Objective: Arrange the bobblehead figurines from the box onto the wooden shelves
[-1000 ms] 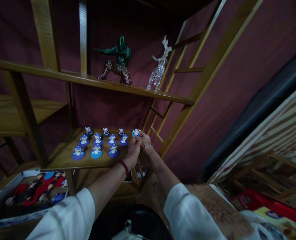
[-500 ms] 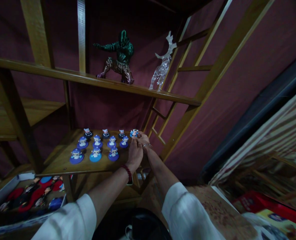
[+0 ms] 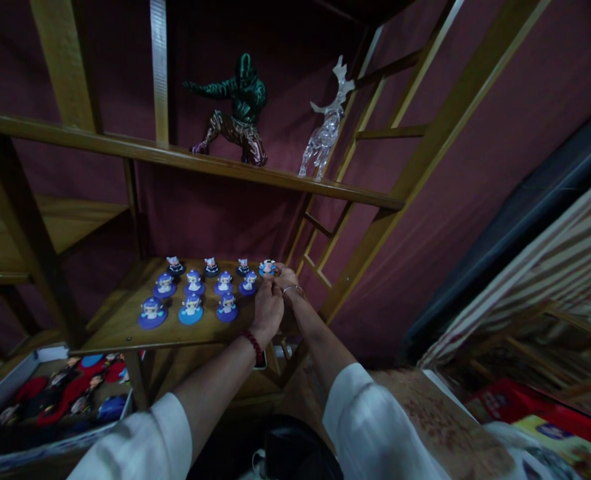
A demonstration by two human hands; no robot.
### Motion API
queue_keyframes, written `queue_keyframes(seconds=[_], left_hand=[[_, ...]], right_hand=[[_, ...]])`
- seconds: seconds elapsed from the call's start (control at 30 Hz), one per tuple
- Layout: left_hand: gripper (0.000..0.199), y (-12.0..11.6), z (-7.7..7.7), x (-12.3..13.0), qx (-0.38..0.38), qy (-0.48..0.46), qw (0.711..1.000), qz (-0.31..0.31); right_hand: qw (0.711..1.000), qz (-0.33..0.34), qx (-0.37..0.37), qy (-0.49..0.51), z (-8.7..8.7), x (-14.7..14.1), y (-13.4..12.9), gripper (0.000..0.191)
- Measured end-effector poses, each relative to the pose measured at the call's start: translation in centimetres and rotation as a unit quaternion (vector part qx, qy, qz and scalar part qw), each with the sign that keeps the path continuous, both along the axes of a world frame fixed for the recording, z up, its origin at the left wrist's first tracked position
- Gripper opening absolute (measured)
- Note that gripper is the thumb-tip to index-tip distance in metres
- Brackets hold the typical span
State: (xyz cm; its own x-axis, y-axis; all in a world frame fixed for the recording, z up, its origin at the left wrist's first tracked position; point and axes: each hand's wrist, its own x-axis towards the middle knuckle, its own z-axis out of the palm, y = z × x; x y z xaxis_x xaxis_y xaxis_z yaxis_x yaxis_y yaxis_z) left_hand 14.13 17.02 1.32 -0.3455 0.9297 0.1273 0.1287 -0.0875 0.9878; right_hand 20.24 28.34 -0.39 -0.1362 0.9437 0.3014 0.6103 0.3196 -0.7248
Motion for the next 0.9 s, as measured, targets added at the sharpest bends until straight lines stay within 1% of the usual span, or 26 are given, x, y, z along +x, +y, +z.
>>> queue_keyframes(seconds=[0.13, 0.23, 0.4, 0.53, 0.67, 0.9], left_hand=[[0.036, -0.1, 0.0, -0.1, -0.004, 0.016, 1.0, 0.001], [0.037, -0.2, 0.0, -0.1, 0.0, 0.022, 1.0, 0.002], [0.037, -0.5, 0.3, 0.0, -0.006, 0.031, 1.0, 0.004], [0.035, -0.6, 0.5, 0.0, -0.005, 0.046, 0.999, 0.003], [0.037, -0.4, 0.2, 0.1, -0.009, 0.052, 0.999, 0.006], [0.038, -0.3, 0.0, 0.1, 0.0, 0.044, 0.999, 0.0]], right_hand=[[0.999, -0.023, -0.028, -0.03, 0.7, -0.1, -0.6, 0.031], [0.998, -0.038, -0.026, -0.054, 1.1, -0.2, -1.1, 0.033], [0.995, -0.033, -0.022, -0.089, 1.7, -0.3, -1.8, 0.028], [0.992, -0.035, -0.023, -0.12, 2.0, -0.4, -1.9, 0.029], [0.987, -0.037, -0.023, -0.152, 2.2, -0.4, -1.9, 0.033], [0.985, -0.056, -0.025, -0.164, 2.3, -0.5, -2.2, 0.036]])
